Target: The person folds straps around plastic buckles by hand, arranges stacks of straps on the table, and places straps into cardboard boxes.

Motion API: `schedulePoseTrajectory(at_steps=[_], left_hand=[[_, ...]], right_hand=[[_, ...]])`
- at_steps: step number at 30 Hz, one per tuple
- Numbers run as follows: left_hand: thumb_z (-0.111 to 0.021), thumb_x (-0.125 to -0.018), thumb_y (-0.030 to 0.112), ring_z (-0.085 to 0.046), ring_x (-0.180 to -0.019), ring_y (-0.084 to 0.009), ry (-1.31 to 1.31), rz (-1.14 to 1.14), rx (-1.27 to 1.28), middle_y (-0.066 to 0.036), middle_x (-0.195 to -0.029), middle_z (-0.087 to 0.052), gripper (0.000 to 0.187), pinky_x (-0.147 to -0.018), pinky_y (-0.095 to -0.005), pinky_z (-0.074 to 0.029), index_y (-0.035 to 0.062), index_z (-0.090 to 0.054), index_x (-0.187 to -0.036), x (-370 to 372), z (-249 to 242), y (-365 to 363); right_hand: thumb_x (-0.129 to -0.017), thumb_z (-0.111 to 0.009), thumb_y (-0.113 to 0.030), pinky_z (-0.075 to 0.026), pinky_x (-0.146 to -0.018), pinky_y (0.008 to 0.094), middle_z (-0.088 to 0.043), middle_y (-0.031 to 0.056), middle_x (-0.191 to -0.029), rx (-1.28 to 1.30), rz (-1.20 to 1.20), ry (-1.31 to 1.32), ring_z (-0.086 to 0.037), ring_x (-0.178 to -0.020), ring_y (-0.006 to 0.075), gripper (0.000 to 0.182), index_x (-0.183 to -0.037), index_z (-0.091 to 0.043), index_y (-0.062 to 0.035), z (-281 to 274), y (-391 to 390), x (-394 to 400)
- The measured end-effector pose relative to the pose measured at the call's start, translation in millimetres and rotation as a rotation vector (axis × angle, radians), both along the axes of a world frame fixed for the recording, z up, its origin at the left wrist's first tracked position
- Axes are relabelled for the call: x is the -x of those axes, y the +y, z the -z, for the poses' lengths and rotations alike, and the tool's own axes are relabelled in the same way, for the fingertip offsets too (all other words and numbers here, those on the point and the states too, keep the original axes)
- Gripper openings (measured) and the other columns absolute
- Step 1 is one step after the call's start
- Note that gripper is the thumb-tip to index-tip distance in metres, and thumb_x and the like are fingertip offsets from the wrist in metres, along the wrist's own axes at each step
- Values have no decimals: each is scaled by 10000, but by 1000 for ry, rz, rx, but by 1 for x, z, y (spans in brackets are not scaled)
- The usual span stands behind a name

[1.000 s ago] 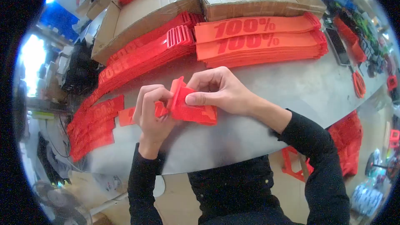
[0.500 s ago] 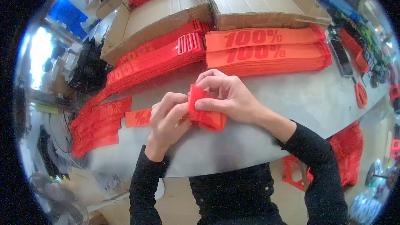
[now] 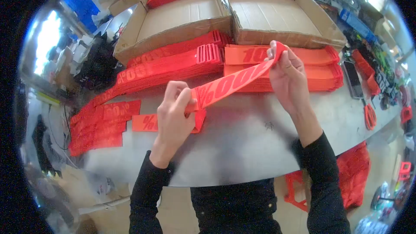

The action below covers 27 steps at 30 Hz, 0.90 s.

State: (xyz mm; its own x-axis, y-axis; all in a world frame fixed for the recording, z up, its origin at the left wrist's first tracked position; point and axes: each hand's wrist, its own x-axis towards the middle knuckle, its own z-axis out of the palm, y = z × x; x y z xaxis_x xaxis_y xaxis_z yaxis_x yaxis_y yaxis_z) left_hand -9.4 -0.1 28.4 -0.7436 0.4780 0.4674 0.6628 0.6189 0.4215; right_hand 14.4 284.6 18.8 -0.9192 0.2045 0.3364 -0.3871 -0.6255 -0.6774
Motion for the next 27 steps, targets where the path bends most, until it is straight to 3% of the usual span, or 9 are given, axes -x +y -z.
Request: schedulePoseTrajectory(at_steps=[4, 7, 9, 11, 16, 19, 22, 23, 27], left_hand=[[-719, -687, -78, -668, -843, -295, 114, 198, -347, -92, -936, -576, 325, -675, -400, -513, 34, -495, -895, 14, 3, -5], [-731, -739, -58, -635, -1039, -252, -602, 141, -495, -50, -998, -547, 366, -791, -350, -506, 38, -463, -969, -3, -4, -11], [-707, -771, -46, -595, -1070, -225, -609, 310, -584, -77, -1048, -525, 324, -845, -337, -491, 35, -463, -969, -1, 1, -17], [-658, -834, -21, -514, -1132, -171, -654, 650, -735, -130, -1150, -482, 242, -953, -312, -462, 28, -464, -969, 1, 9, -21], [-526, -809, -84, -467, -1252, -226, -739, 751, -1032, -165, -1309, -432, 317, -1000, -325, -431, -16, -509, -1118, -12, -1, -10], [-438, -747, -115, -408, -1327, -284, -415, 443, -655, -174, -1392, -378, 590, -1060, -362, -394, -32, -484, -1330, -14, -7, -10], [-487, -726, -116, -405, -1327, -348, -329, 259, -704, -190, -1404, -380, 701, -1098, -406, -356, -11, -444, -1417, -13, -10, -11], [-511, -715, -116, -403, -1327, -380, -284, 173, -728, -198, -1409, -382, 760, -1117, -428, -338, 0, -424, -1461, -10, -11, -13], [-580, -724, -109, -411, -1295, -400, 303, -290, -592, -209, -1367, -401, 619, -1093, -448, -361, 36, -547, -1325, 17, -1, -29]], right_hand=[[-1038, -547, -106, -495, -966, 322, -607, 63, -1231, -16, 41, -6, -581, -1103, 152, 191, -1188, -645, -41, 6, 7, 2], [-1030, -565, -112, -517, -950, 347, -587, 77, -1269, -92, 34, -34, -589, -1124, 175, 248, -1272, -584, -58, 27, 14, 7], [-1026, -573, -115, -528, -942, 359, -576, 84, -1288, -128, 35, -39, -593, -1134, 186, 292, -1313, -554, -67, 29, 16, 9], [-999, -626, -142, -532, -956, 387, -548, 99, -1323, -73, 113, -62, -581, -1197, 216, 448, -1405, -441, -98, 20, -12, 7], [-928, -727, -149, -522, -998, 434, -459, 144, -1440, 14, -16, 119, -523, -1320, 264, 752, -1502, -243, -112, 14, -71, -19], [-901, -734, -67, -505, -1033, 439, -525, 154, -1402, -124, -296, 108, -567, -1282, 269, 754, -1496, -270, -60, 7, -85, -33], [-904, -680, 15, -510, -1026, 431, -635, 175, -1267, -700, -642, -183, -645, -1175, 288, 701, -1493, -302, -20, 8, -65, -35], [-904, -680, 15, -510, -1026, 431, -635, 175, -1267, -692, -652, -171, -645, -1175, 288, 701, -1493, -302, -20, 7, -60, -33], [-895, -669, 10, -525, -1001, 401, -701, 184, -1113, -751, -750, -357, -691, -1078, 295, 636, -1461, -378, 2, -12, -43, -31]])
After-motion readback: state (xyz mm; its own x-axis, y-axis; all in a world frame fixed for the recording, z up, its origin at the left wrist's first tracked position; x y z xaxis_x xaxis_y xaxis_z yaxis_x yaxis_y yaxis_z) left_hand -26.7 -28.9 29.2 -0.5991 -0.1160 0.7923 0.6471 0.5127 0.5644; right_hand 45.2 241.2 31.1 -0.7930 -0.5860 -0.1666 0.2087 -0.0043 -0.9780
